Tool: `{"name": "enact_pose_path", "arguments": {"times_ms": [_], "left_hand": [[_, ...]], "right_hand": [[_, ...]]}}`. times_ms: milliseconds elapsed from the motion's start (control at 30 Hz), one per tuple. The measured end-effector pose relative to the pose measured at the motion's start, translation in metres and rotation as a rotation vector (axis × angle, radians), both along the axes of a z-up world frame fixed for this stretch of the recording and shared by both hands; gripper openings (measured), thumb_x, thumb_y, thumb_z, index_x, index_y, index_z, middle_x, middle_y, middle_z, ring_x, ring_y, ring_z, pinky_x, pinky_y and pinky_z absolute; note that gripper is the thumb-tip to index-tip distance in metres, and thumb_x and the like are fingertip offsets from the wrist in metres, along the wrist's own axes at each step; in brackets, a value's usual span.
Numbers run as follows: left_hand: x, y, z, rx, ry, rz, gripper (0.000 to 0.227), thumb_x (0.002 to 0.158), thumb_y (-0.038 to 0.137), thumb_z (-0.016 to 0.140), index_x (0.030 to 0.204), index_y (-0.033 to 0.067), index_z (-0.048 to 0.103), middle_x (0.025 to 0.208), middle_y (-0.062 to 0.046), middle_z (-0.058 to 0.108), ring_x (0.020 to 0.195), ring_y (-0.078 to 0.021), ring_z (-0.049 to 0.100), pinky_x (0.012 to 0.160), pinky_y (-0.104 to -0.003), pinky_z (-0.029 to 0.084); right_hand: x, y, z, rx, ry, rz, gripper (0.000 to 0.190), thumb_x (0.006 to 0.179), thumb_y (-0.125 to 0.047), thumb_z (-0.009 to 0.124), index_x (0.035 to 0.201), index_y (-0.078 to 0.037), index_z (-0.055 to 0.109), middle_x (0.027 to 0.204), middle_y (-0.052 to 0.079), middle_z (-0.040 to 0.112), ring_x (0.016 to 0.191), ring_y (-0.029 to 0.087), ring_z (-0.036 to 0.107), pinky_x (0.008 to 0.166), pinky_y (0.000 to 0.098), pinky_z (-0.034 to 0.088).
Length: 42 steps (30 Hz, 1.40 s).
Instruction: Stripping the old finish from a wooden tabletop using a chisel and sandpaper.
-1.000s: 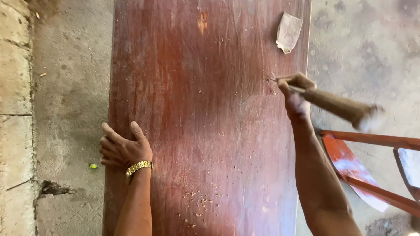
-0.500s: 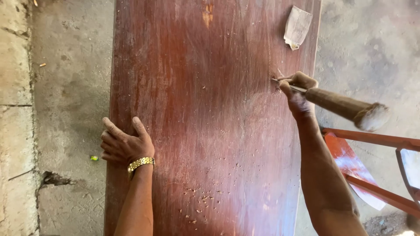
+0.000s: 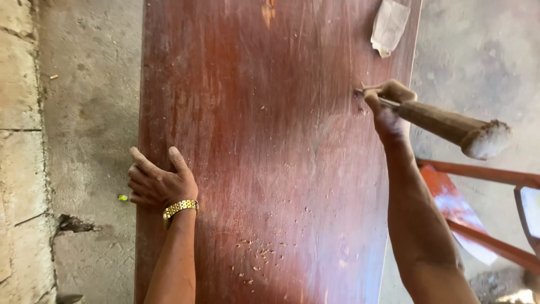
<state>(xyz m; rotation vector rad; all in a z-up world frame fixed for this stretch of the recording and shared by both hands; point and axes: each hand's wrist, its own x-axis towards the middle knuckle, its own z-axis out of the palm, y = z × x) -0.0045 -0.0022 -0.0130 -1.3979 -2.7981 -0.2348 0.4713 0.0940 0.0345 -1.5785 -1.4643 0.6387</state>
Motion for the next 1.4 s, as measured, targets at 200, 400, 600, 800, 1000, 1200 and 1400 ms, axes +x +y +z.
{"name": "enact_pose_path", "arguments": {"times_ms": [200, 400, 600, 800, 1000, 1200, 1400], "left_hand": [[0.002, 0.0, 0.003, -0.023, -0.057, 0.034, 0.091, 0.101, 0.081, 0.032, 0.161, 0.013, 0.037, 0.131, -0.017, 0.054, 0.117, -0.036, 0.05, 0.101, -0.058, 0.033], [0.005, 0.007, 0.012, 0.022, -0.058, 0.002, 0.091, 0.102, 0.082, 0.033, 0.16, 0.0116, 0.039, 0.132, -0.018, 0.054, 0.12, -0.0371, 0.048, 0.1, -0.057, 0.032], [0.006, 0.005, 0.012, 0.025, -0.079, 0.022, 0.092, 0.102, 0.082, 0.031, 0.161, 0.0121, 0.038, 0.133, -0.018, 0.053, 0.122, -0.0378, 0.048, 0.103, -0.06, 0.031], [0.004, 0.002, 0.01, 0.006, -0.056, 0.005, 0.089, 0.105, 0.08, 0.031, 0.163, 0.0127, 0.036, 0.138, -0.019, 0.052, 0.126, -0.0402, 0.047, 0.11, -0.067, 0.025], [0.005, 0.006, 0.013, -0.016, -0.105, 0.038, 0.091, 0.102, 0.082, 0.031, 0.162, 0.0138, 0.034, 0.136, -0.018, 0.052, 0.127, -0.0394, 0.048, 0.111, -0.068, 0.025], [0.004, 0.004, 0.01, -0.013, -0.094, 0.029, 0.091, 0.101, 0.081, 0.032, 0.162, 0.0137, 0.036, 0.136, -0.021, 0.052, 0.125, -0.041, 0.048, 0.106, -0.064, 0.029], [0.004, 0.0, 0.005, 0.008, -0.032, -0.003, 0.089, 0.106, 0.081, 0.032, 0.163, 0.0123, 0.036, 0.139, -0.019, 0.052, 0.127, -0.0404, 0.047, 0.111, -0.067, 0.025]], "right_hand": [[0.003, -0.001, -0.004, 0.094, -0.038, 0.04, 0.025, 0.094, -0.012, 0.077, 0.077, -0.004, 0.062, 0.077, 0.011, 0.071, 0.067, 0.009, 0.068, 0.058, 0.0289, 0.06], [0.003, -0.025, 0.009, -0.038, 0.029, 0.009, 0.015, 0.096, -0.009, 0.072, 0.083, -0.003, 0.067, 0.087, 0.013, 0.074, 0.074, 0.009, 0.068, 0.068, 0.027, 0.059], [-0.006, -0.008, 0.011, 0.02, 0.141, -0.061, 0.016, 0.098, -0.008, 0.076, 0.087, -0.001, 0.067, 0.088, 0.012, 0.073, 0.081, 0.011, 0.068, 0.076, 0.0276, 0.057], [0.0, -0.007, -0.001, -0.031, 0.184, 0.016, 0.017, 0.096, -0.009, 0.074, 0.084, -0.001, 0.066, 0.089, 0.011, 0.075, 0.077, 0.01, 0.066, 0.073, 0.0281, 0.059], [-0.011, -0.037, 0.013, -0.002, 0.137, 0.136, 0.014, 0.096, -0.005, 0.073, 0.086, 0.0, 0.065, 0.094, 0.011, 0.075, 0.093, 0.013, 0.072, 0.086, 0.0317, 0.061], [0.007, -0.002, -0.014, 0.111, 0.132, -0.013, 0.016, 0.093, -0.005, 0.075, 0.079, -0.001, 0.067, 0.075, 0.01, 0.07, 0.064, 0.014, 0.065, 0.06, 0.0328, 0.058], [-0.003, -0.008, -0.002, 0.073, 0.116, 0.104, 0.017, 0.098, 0.0, 0.069, 0.083, -0.006, 0.064, 0.084, 0.008, 0.071, 0.091, 0.014, 0.075, 0.081, 0.0333, 0.064]]}}
